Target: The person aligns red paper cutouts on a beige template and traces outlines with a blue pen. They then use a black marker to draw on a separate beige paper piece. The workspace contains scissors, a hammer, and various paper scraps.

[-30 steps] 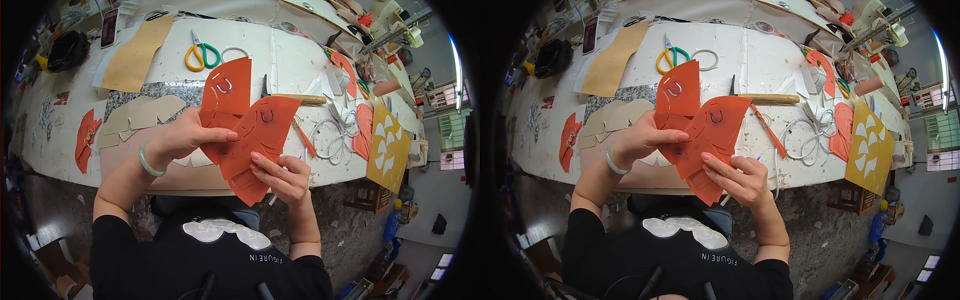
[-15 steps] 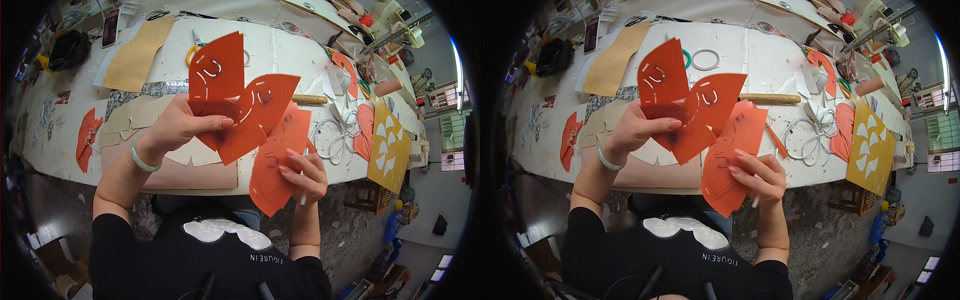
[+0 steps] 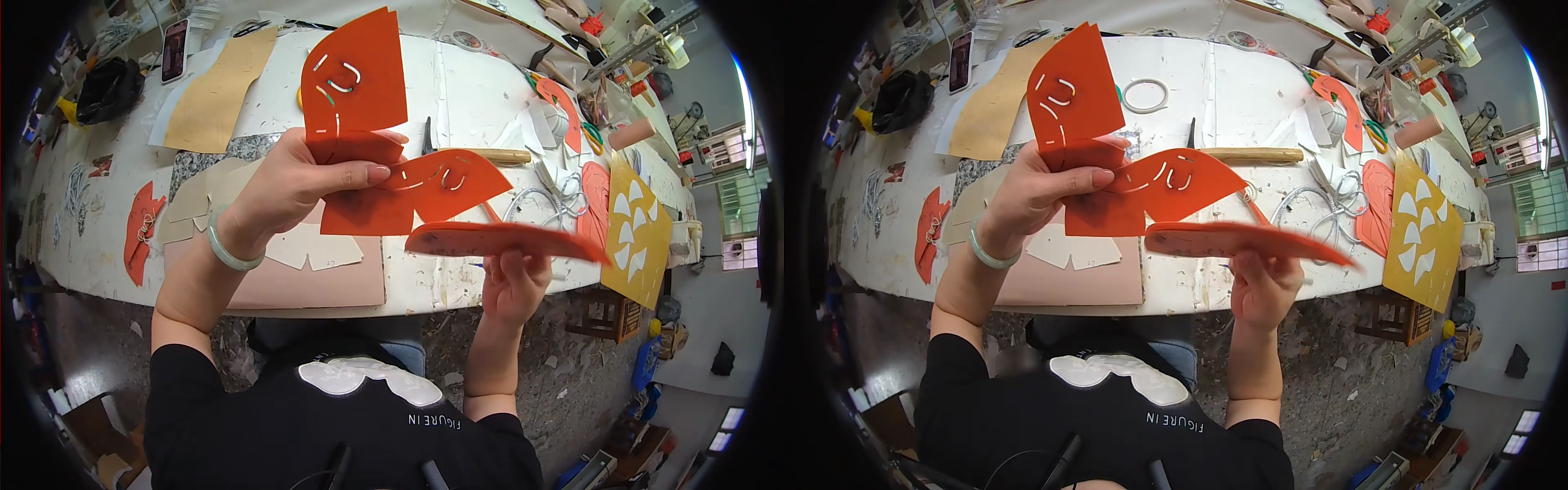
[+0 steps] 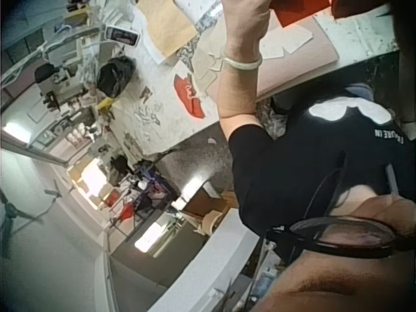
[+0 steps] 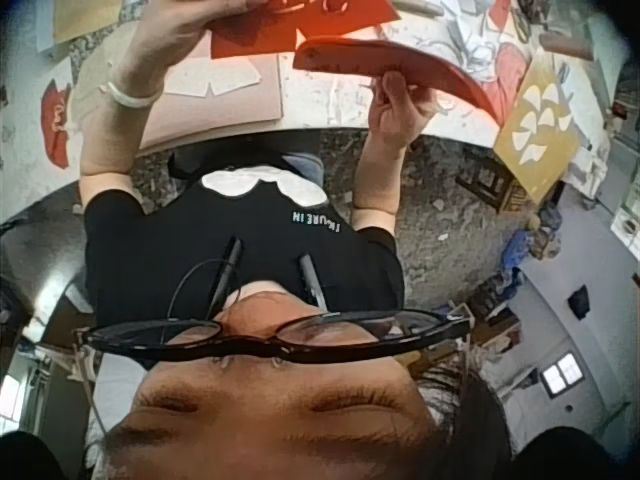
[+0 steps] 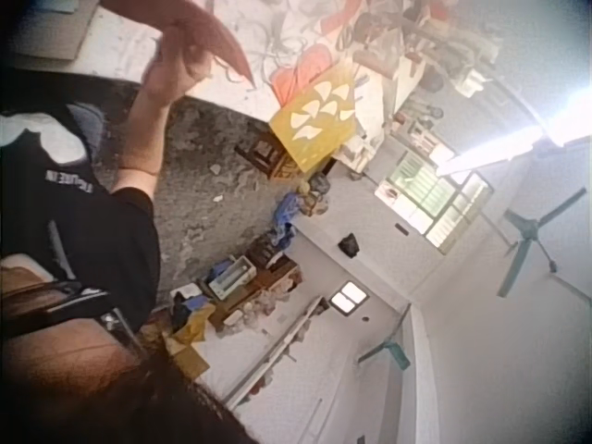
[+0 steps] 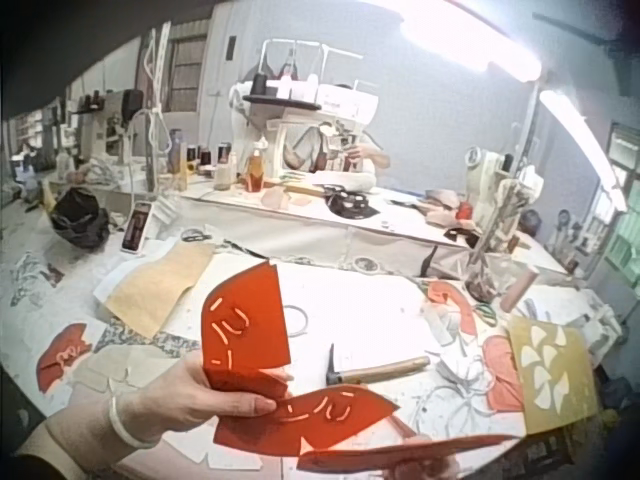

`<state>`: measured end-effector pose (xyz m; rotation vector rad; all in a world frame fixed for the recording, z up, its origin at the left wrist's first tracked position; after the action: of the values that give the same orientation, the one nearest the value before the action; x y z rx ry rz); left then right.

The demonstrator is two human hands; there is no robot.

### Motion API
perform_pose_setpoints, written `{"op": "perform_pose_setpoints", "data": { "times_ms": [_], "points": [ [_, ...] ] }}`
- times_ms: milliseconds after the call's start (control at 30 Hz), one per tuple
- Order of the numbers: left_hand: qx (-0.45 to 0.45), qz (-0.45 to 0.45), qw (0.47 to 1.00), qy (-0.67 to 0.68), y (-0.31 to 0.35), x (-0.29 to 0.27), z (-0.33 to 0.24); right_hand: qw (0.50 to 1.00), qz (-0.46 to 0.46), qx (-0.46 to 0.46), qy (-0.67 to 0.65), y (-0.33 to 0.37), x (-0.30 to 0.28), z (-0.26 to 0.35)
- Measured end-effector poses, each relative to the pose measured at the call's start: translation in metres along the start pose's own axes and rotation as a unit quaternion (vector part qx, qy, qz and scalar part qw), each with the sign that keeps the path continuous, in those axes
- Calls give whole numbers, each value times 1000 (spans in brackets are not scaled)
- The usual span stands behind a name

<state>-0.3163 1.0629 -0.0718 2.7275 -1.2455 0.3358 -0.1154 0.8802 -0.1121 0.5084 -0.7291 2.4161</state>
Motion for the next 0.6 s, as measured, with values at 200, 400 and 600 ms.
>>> {"op": "perform_pose_setpoints", "data": {
  "times_ms": [200,400,600],
  "points": [
    [-6,1,1000,26,1,-2,12,985,-12,125,-120,0,-3,-24],
    [-48,7,995,90,-5,2,38,960,-99,256,-64,18,11,-63],
    [-136,42,977,156,1,24,63,973,-70,218,-32,10,27,-70]
  ]
}}
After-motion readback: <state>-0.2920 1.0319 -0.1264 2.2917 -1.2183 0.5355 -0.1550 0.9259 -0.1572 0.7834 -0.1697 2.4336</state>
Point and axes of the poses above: each hand's wrist, its own y-axis away from the middle knuckle, its own x-axis out of the palm, z = x × y, the point moved 10 cm from there along -y, towards the middle knuckle, and after that the axes turned 5 degrees about -x, right-handed, at the moved point
